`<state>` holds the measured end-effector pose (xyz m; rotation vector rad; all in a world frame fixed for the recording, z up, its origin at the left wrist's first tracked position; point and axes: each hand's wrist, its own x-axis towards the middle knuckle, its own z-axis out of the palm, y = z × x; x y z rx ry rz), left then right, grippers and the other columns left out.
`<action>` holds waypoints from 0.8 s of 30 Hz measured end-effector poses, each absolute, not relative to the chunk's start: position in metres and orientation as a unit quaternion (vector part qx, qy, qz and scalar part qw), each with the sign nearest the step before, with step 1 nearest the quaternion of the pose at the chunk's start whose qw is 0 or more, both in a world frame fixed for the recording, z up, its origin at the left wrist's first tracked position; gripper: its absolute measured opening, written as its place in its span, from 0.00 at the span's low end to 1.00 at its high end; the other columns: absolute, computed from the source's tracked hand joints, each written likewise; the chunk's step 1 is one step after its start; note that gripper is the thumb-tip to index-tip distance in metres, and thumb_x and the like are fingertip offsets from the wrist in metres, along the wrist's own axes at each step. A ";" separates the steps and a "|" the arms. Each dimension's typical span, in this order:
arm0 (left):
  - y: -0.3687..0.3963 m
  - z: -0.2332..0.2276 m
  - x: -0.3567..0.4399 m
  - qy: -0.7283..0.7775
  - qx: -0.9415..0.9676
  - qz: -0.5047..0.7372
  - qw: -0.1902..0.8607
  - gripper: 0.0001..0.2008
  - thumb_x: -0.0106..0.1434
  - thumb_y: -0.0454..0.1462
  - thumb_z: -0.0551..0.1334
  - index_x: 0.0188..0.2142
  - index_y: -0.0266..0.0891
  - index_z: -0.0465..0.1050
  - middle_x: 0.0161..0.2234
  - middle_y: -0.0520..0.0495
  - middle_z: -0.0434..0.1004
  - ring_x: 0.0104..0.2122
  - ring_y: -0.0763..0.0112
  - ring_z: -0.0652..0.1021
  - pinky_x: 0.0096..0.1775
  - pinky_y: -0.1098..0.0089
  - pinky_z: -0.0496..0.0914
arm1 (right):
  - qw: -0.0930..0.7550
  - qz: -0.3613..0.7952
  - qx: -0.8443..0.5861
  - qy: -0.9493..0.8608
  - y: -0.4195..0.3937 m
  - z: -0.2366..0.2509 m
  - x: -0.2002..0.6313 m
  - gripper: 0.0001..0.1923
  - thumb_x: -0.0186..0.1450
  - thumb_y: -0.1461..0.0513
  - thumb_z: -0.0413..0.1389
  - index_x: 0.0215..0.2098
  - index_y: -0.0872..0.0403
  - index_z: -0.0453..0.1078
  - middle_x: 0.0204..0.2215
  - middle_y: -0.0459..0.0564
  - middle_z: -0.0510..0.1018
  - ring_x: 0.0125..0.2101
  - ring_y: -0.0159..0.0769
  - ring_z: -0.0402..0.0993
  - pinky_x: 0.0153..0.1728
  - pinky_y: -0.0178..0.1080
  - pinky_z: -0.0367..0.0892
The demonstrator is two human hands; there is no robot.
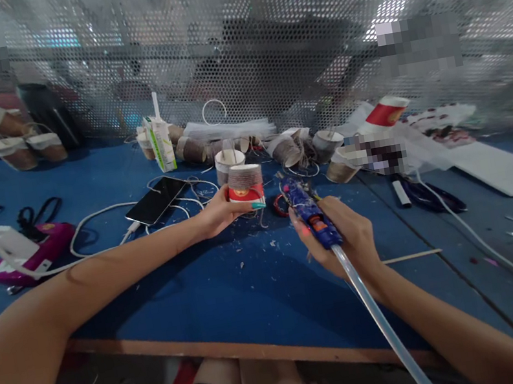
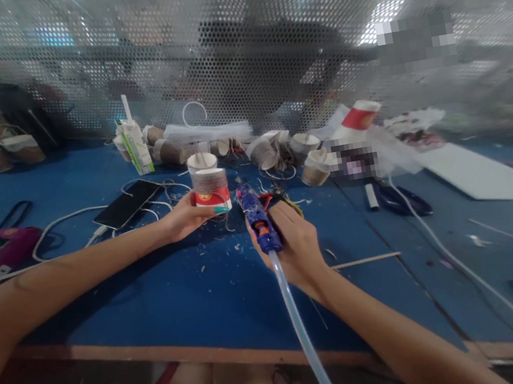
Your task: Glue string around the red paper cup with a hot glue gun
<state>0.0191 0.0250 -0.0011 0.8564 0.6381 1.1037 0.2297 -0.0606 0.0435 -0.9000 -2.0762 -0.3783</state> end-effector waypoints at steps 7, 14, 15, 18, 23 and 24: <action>0.024 0.001 0.017 0.259 0.401 0.481 0.735 0.29 0.42 0.24 0.73 0.44 0.35 0.69 0.42 0.43 0.78 0.42 0.64 0.80 0.53 0.59 0.70 | 0.388 -0.133 -0.323 -0.853 -0.060 0.041 0.232 0.04 0.63 0.65 0.57 0.36 0.52 0.67 0.29 0.50 0.76 0.28 0.36 0.74 0.29 0.38 0.70; 0.026 -0.004 0.020 0.272 0.440 0.498 0.696 0.30 0.41 0.28 0.75 0.44 0.37 0.69 0.43 0.43 0.77 0.47 0.58 0.78 0.55 0.55 0.68 | 0.398 -0.123 -0.369 -0.831 -0.052 0.042 0.234 0.02 0.64 0.62 0.56 0.33 0.51 0.68 0.27 0.50 0.76 0.26 0.36 0.73 0.28 0.38 0.68; 0.025 -0.005 0.020 0.280 0.465 0.502 0.674 0.31 0.40 0.29 0.75 0.44 0.38 0.68 0.42 0.43 0.78 0.48 0.57 0.78 0.55 0.54 0.68 | 0.405 -0.130 -0.384 -0.820 -0.049 0.041 0.236 0.03 0.65 0.62 0.56 0.32 0.51 0.67 0.26 0.49 0.76 0.26 0.36 0.72 0.28 0.38 0.67; 0.021 -0.003 0.018 0.333 0.572 0.488 0.569 0.31 0.39 0.33 0.77 0.43 0.40 0.68 0.42 0.45 0.78 0.50 0.53 0.76 0.56 0.52 0.67 | 0.444 -0.161 -0.431 -0.769 -0.039 0.041 0.243 0.07 0.64 0.60 0.57 0.29 0.51 0.66 0.25 0.49 0.74 0.26 0.37 0.72 0.28 0.38 0.67; 0.019 -0.002 0.015 0.420 0.664 0.432 0.443 0.32 0.42 0.38 0.75 0.45 0.40 0.65 0.44 0.40 0.76 0.51 0.46 0.75 0.57 0.49 0.64 | 0.467 -0.125 -0.449 -0.752 -0.029 0.042 0.253 0.08 0.64 0.59 0.58 0.28 0.51 0.66 0.24 0.47 0.73 0.25 0.36 0.72 0.28 0.38 0.67; 0.020 -0.003 0.015 0.419 0.665 0.438 0.437 0.33 0.42 0.39 0.75 0.46 0.40 0.64 0.46 0.39 0.75 0.53 0.45 0.74 0.58 0.49 0.63 | 0.457 -0.128 -0.438 -0.763 -0.029 0.042 0.254 0.08 0.64 0.59 0.57 0.28 0.51 0.66 0.24 0.47 0.73 0.25 0.36 0.72 0.28 0.38 0.67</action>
